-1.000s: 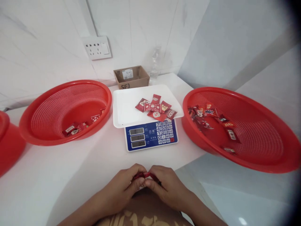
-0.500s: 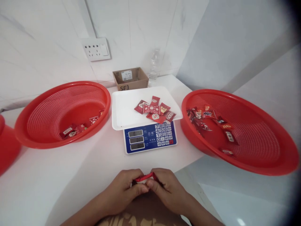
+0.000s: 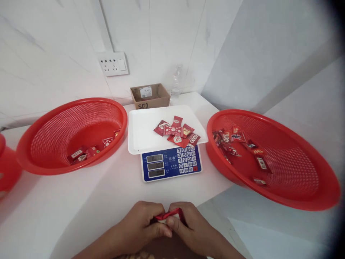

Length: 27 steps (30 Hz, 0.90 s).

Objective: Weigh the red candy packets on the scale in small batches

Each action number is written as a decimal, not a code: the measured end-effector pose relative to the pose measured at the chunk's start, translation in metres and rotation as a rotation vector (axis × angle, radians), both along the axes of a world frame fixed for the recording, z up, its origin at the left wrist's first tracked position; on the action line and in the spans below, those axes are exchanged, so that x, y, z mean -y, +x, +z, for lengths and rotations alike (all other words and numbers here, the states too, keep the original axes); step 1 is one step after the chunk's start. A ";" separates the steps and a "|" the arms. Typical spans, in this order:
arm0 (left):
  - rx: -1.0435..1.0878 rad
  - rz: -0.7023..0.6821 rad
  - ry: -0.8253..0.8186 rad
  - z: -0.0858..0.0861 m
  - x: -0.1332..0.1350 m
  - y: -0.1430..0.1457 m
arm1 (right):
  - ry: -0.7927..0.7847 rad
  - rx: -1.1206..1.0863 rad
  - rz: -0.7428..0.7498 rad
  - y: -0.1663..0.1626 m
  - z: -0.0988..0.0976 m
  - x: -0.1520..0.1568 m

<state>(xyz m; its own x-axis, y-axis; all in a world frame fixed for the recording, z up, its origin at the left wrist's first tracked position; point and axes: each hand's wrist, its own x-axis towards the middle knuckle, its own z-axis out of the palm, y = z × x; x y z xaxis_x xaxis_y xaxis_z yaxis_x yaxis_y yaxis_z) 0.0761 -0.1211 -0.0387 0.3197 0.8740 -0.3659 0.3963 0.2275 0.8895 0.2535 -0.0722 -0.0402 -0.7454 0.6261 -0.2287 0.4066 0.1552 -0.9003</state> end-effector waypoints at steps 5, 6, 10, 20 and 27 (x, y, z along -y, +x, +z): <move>-0.057 -0.012 0.026 -0.002 0.001 0.001 | 0.079 -0.010 -0.005 -0.001 -0.002 -0.002; -0.064 -0.005 0.032 -0.003 0.000 0.002 | 0.096 -0.019 -0.013 -0.002 -0.004 -0.003; -0.062 0.042 0.063 -0.006 -0.002 0.003 | 0.152 -0.078 -0.041 -0.003 -0.013 -0.004; -0.307 -0.033 0.292 -0.007 -0.008 -0.001 | 0.112 -0.215 -0.114 -0.004 -0.048 -0.010; -0.985 0.685 0.864 0.008 -0.025 -0.120 | 0.024 -0.134 -0.212 -0.003 -0.069 -0.025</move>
